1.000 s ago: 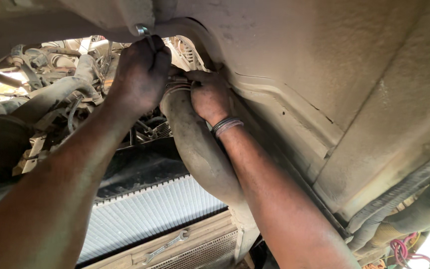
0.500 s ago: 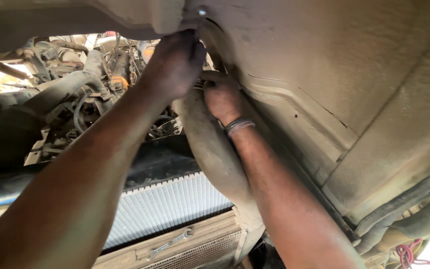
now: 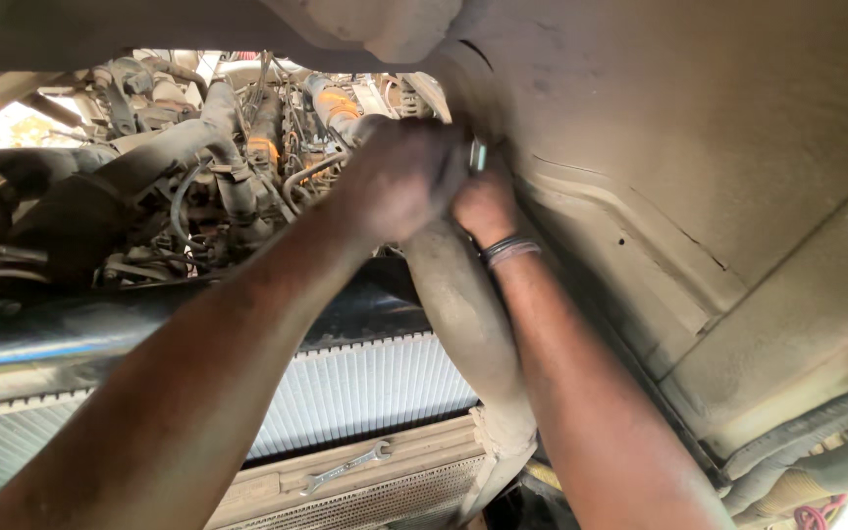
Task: The person uses a wrench to tighten a bolt on a pipe or hose connection under the hood of a vehicle. The hands repeatedly adjust the wrench and apply torque to secure the fitting near the engine block.
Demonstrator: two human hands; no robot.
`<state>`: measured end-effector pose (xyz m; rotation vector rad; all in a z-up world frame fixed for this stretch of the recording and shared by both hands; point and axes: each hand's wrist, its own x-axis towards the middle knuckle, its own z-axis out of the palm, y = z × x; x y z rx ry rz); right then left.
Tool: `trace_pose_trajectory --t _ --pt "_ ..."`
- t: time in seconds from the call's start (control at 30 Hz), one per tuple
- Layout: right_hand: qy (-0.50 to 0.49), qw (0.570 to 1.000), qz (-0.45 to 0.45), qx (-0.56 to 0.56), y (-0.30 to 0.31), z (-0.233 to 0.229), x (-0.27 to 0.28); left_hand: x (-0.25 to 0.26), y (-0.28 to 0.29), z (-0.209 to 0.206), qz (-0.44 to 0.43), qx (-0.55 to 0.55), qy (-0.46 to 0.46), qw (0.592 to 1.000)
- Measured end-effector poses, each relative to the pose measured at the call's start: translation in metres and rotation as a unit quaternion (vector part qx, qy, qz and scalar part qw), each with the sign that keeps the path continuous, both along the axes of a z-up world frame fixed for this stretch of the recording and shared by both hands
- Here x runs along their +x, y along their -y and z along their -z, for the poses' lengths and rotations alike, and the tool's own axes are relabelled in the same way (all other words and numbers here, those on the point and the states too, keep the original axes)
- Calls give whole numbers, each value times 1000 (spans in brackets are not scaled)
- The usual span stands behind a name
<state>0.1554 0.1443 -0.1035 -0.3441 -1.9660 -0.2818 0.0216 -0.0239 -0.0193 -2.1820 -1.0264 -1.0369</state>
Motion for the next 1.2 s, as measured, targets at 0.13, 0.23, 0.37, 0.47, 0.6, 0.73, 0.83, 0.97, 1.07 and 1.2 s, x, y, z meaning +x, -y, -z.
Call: trace_pose_trajectory --t 0.13,0.23,0.37,0.47,0.6,0.73,0.83,0.97,1.07,1.2 --pt "-37 959 -99 -264 9 -2 1 4 42 11 5 -29 25 999" --pt "-62 962 -138 -226 11 -4 0 7 56 13 -62 6 -28 998" --pt "-44 965 -125 -227 19 -7 1 -2 61 19 -134 -55 -136 980" --pt "5 993 38 -110 37 -20 5 -7 65 21 -143 7 -133 981" --pt "9 982 158 -101 82 -43 19 -10 65 21 -83 -99 -2 992" --pt "63 979 80 -179 132 -78 34 -20 51 21 -48 -179 154 970" --pt "116 936 -81 -321 177 -96 36 -29 35 22 -61 -70 272 958" --pt "169 926 35 -335 229 -108 31 -37 13 20 -205 -253 206 923" --pt "222 942 60 -245 252 -108 24 -38 11 23 -217 -265 244 907" --pt "194 961 142 -134 256 -101 19 -39 12 22 -166 -213 247 931"
